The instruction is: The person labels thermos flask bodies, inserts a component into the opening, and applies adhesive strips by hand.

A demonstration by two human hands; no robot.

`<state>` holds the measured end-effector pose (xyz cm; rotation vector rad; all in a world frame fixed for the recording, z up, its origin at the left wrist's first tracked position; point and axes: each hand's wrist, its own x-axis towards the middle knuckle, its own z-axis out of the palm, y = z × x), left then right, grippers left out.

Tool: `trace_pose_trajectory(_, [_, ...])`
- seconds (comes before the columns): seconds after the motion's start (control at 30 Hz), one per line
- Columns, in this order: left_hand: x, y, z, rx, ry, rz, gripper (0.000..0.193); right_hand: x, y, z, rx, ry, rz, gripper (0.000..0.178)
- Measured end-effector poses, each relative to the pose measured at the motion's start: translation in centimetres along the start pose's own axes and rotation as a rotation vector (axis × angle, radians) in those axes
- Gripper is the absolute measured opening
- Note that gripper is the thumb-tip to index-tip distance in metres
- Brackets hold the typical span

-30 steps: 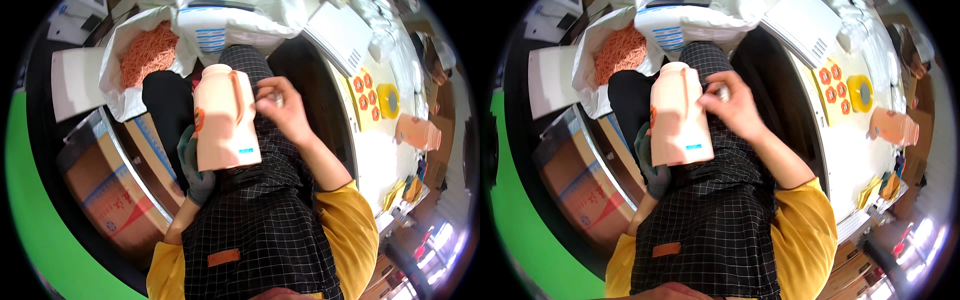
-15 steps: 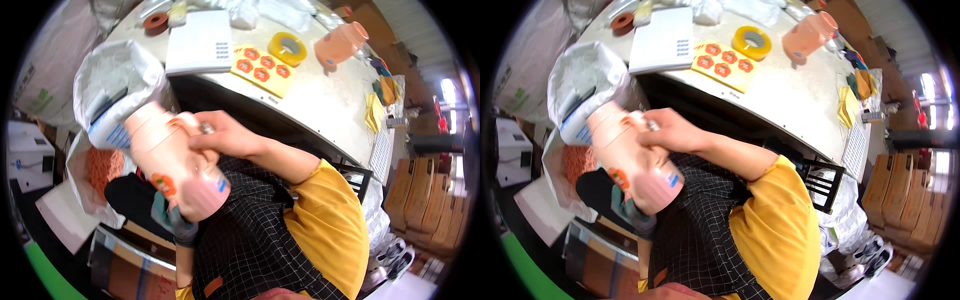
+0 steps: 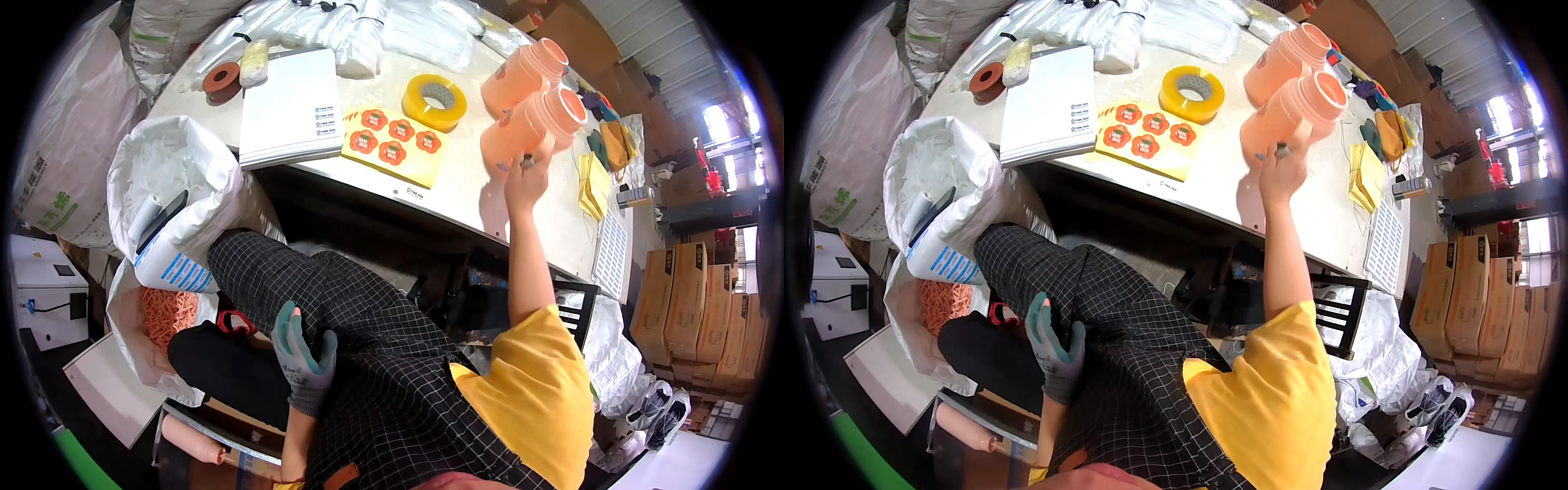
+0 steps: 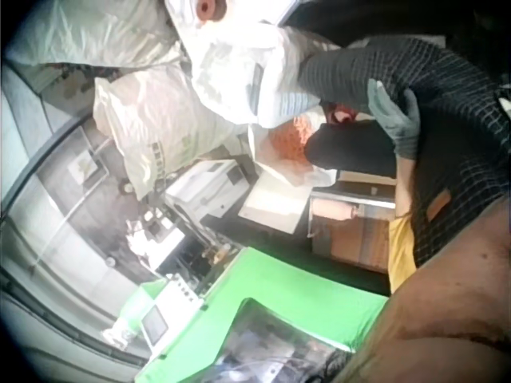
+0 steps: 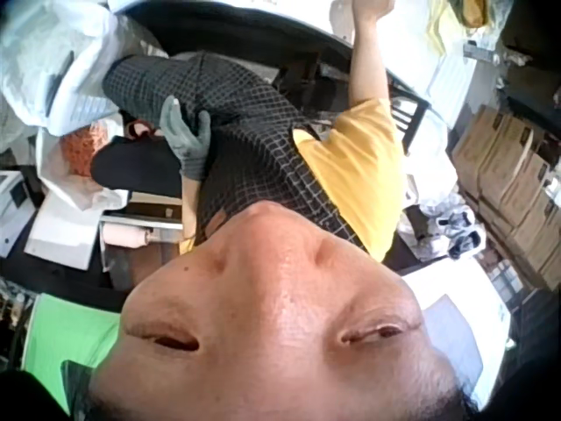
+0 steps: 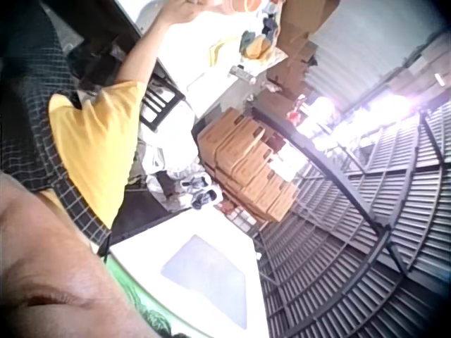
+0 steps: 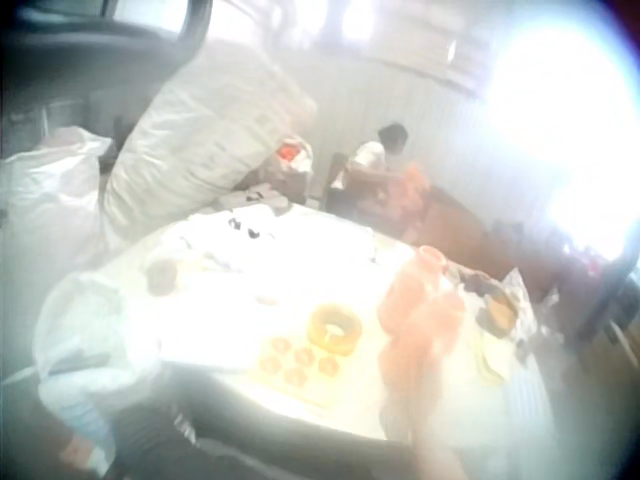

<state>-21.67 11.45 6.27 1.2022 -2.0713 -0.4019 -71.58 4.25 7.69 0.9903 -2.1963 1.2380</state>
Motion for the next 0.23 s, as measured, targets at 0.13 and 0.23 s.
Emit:
trace_pose_trajectory(0.13, [0.1, -0.4, 0.5, -0.004, -0.017, -0.043, 0.076, 5.8, 2.5, 5.1, -0.124, -0.062, 0.033, 0.044])
trace_pose_trajectory(0.23, [0.2, -0.8, 1.2, -0.027, -0.051, -0.064, 0.078, 9.5, 3.7, 7.1, -0.166, -0.133, 0.082, 0.049])
